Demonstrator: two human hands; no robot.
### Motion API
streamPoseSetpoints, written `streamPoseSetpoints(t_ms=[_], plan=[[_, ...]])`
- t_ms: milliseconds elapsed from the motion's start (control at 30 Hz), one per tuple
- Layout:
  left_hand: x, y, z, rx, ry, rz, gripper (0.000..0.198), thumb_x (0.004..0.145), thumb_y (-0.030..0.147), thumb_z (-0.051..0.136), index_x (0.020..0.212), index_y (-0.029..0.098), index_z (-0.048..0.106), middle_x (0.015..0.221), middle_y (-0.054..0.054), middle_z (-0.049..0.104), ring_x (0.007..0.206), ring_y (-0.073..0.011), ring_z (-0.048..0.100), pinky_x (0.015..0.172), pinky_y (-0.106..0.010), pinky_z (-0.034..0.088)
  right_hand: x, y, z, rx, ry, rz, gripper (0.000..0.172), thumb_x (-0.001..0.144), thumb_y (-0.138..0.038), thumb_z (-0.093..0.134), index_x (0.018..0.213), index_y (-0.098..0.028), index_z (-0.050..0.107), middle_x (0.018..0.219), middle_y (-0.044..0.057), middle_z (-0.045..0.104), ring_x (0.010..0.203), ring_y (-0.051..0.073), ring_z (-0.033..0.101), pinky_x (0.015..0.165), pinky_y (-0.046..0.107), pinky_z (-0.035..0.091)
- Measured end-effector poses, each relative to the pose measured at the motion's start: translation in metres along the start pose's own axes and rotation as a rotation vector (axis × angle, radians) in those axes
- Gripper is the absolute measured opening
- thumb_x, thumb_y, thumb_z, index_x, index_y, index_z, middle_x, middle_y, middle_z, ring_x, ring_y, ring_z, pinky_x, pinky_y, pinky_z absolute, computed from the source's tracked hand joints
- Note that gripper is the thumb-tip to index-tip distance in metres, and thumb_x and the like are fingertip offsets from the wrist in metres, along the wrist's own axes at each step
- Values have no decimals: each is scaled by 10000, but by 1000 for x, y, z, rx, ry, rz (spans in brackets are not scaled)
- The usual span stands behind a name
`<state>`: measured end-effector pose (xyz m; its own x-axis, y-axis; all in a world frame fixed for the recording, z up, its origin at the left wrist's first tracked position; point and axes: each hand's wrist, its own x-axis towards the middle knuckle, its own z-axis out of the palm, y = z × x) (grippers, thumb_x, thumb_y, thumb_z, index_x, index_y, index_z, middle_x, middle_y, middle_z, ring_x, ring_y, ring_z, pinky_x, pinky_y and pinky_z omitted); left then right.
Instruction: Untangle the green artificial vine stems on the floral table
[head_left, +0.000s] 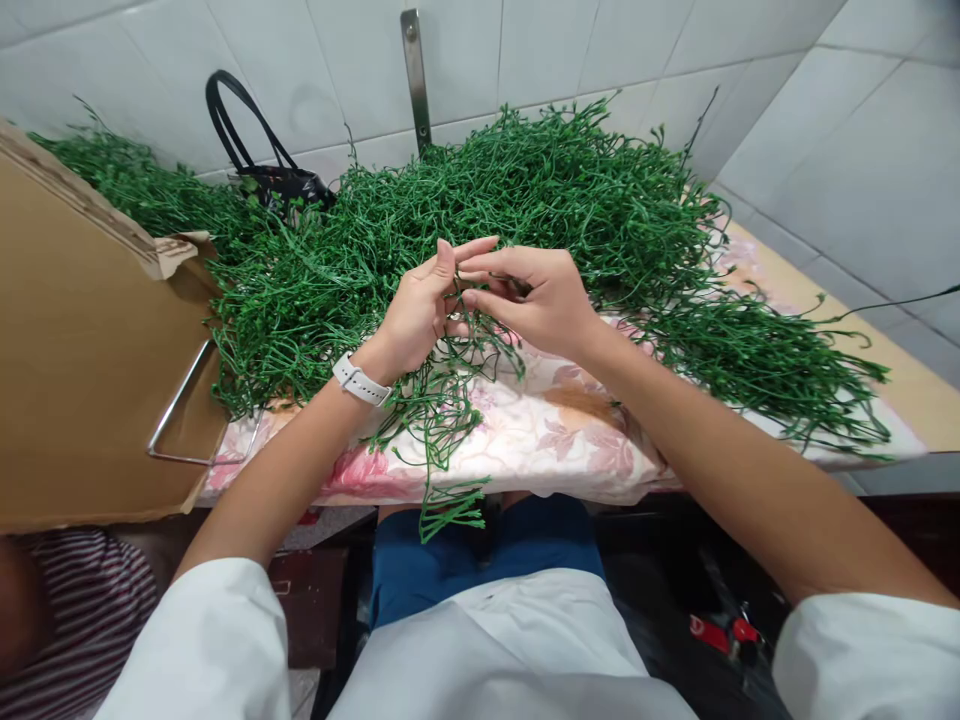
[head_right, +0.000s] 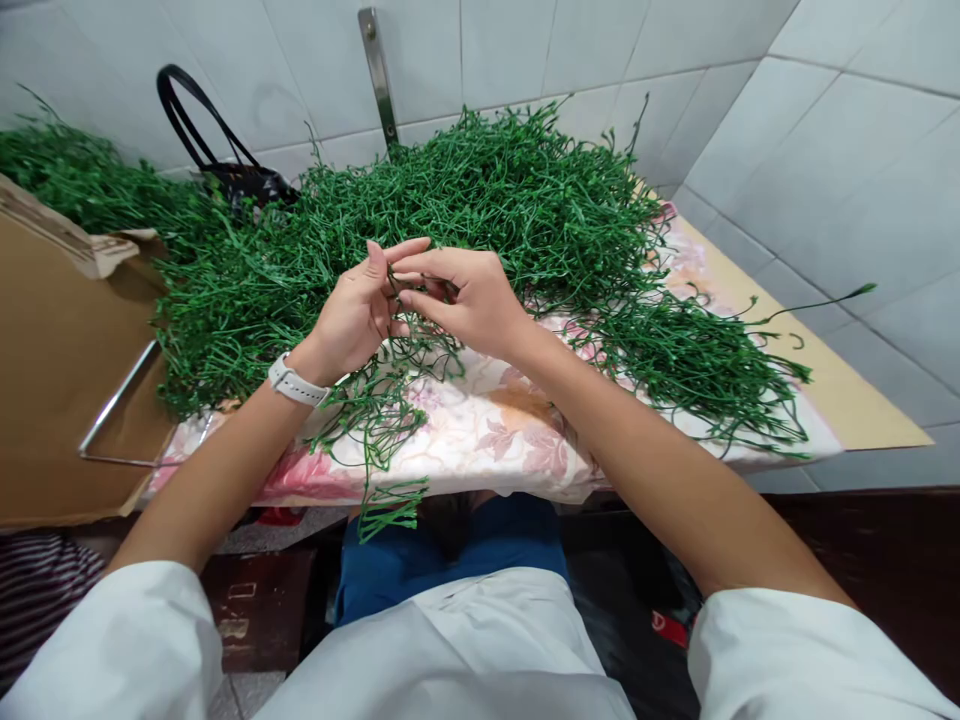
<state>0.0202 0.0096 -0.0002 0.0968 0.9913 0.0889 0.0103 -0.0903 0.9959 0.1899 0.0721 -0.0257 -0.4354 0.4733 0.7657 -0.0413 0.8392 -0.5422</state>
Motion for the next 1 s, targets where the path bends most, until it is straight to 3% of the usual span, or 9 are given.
streamPoseSetpoints(t_ms=[167, 267, 400, 533, 600, 733, 800, 900, 1000], plan=[[6, -8, -8, 3, -81, 10, 638, 1046, 731, 397, 1415, 297, 685, 989, -70, 750, 699, -118, 691, 474, -188, 524, 1, 1, -3, -45, -61, -87, 139, 927, -306, 758, 899, -173, 790, 692, -2, 657, 583, 97, 489, 591, 271, 386], [6, -10, -7, 62, -73, 53, 665, 1023, 758, 419, 1368, 270, 711, 911, -61, 745, 681, -122, 696, 477, -203, 534, 1, 0, -4, -106, -61, -85, 172, 947, -301, 702, 836, -171, 685, 604, -40, 542, 534, 85, 408, 561, 262, 350], [1, -11, 0, 212, 77, 330, 598, 978, 755, 542, 1187, 235, 748, 984, -43, 778, 671, -103, 710, 501, -205, 536, 1, -1, -7, -364, -61, -160, 188, 962, -276, 587, 794, -197, 556, 659, -25, 470, 605, 114, 408, 607, 280, 336], [-3, -12, 10, 352, 278, 543, 507, 1027, 637, 565, 786, 195, 621, 564, 37, 601, 470, -76, 593, 466, -197, 420, 1, -4, -8, -546, -129, -162, 228, 1033, -311, 498, 846, -196, 558, 766, 18, 501, 675, 145, 433, 640, 297, 324], [-2, -10, 14, 264, 313, 436, 457, 1065, 503, 575, 720, 206, 535, 486, 63, 511, 404, -73, 517, 429, -205, 361, -1, -8, -5, -567, -180, -157, 223, 1045, -292, 472, 867, -192, 562, 787, 26, 509, 678, 150, 435, 641, 296, 325], [8, 3, 10, -95, 486, 62, 438, 1131, 286, 422, 698, 220, 441, 493, 80, 421, 372, -59, 386, 391, -200, 293, -7, -20, 3, -578, -280, -175, 208, 1036, -227, 432, 865, -193, 545, 781, 23, 509, 636, 143, 403, 604, 289, 304], [13, 11, 2, -158, 560, 17, 440, 1133, 251, 402, 696, 212, 438, 523, 84, 385, 380, -46, 327, 395, -196, 276, -8, -26, 5, -550, -294, -182, 227, 1065, -252, 414, 885, -195, 542, 779, 20, 519, 628, 139, 418, 589, 285, 307], [15, 20, -7, -170, 531, 48, 424, 1122, 202, 432, 701, 191, 475, 601, 69, 427, 416, -24, 349, 425, -181, 312, 0, -29, -1, -459, -172, -188, 267, 1090, -311, 426, 862, -208, 518, 750, 17, 541, 641, 136, 475, 596, 284, 341], [12, 23, -6, -138, 469, 62, 426, 1121, 198, 438, 698, 193, 487, 589, 64, 431, 427, -28, 368, 447, -173, 350, 15, -33, -23, -398, 166, -155, 275, 1028, -280, 508, 760, -226, 477, 682, 6, 524, 609, 124, 463, 599, 301, 338]])
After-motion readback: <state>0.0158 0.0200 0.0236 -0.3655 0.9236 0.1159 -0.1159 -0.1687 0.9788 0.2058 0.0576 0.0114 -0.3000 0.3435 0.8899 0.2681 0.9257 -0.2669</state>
